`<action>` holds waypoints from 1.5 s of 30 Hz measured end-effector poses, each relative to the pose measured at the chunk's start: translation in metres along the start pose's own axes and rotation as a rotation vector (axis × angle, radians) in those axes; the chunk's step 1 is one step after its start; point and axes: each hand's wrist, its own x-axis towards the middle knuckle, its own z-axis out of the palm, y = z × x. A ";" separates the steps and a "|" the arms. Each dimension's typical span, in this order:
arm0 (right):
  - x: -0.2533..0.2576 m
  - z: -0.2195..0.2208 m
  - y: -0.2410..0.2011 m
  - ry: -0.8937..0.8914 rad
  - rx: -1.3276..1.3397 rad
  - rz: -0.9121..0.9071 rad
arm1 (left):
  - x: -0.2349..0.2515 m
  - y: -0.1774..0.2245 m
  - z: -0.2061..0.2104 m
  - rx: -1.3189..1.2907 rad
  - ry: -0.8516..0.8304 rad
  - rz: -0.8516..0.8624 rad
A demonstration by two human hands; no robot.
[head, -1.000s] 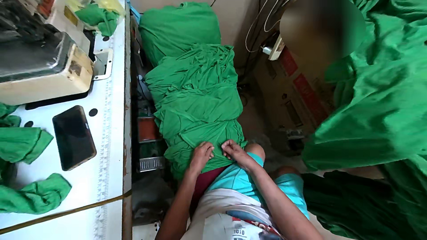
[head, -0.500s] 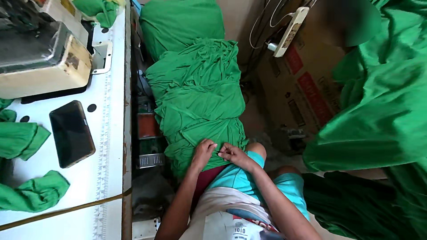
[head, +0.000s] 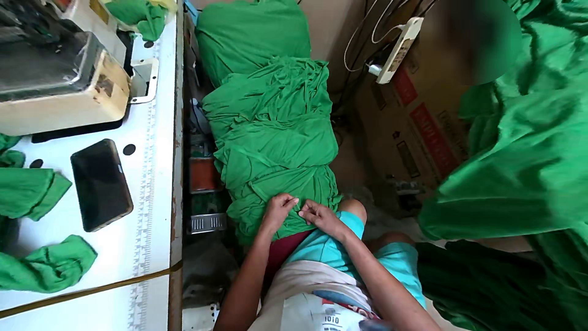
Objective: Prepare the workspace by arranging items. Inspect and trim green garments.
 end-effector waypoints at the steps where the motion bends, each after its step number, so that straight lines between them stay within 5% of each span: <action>1: 0.000 0.000 0.000 -0.004 -0.006 -0.004 | 0.000 0.000 0.000 -0.017 0.009 -0.002; 7: 0.000 0.001 0.000 0.064 0.104 -0.016 | 0.003 -0.001 -0.001 -0.144 0.047 -0.044; 20: 0.007 0.007 -0.013 -0.007 -0.119 0.018 | 0.002 -0.003 0.000 -0.195 0.064 -0.048; 27: 0.000 0.006 0.000 0.113 0.352 -0.054 | -0.015 0.005 -0.018 -0.437 0.195 -0.076; 30: -0.002 0.004 0.003 0.227 0.583 -0.050 | -0.041 -0.007 -0.049 -0.224 0.365 -0.083; 34: -0.001 0.003 0.001 0.316 0.697 -0.050 | -0.078 -0.003 -0.098 0.451 0.534 -0.396; 37: 0.002 0.006 -0.005 0.338 0.747 -0.106 | -0.077 0.006 -0.094 0.476 0.610 -0.342; 42: 0.009 0.014 -0.006 0.270 0.784 -0.143 | -0.046 0.030 -0.028 0.168 0.344 0.033; 45: 0.012 0.016 0.000 0.244 0.715 -0.046 | -0.030 0.022 -0.001 0.377 0.099 0.099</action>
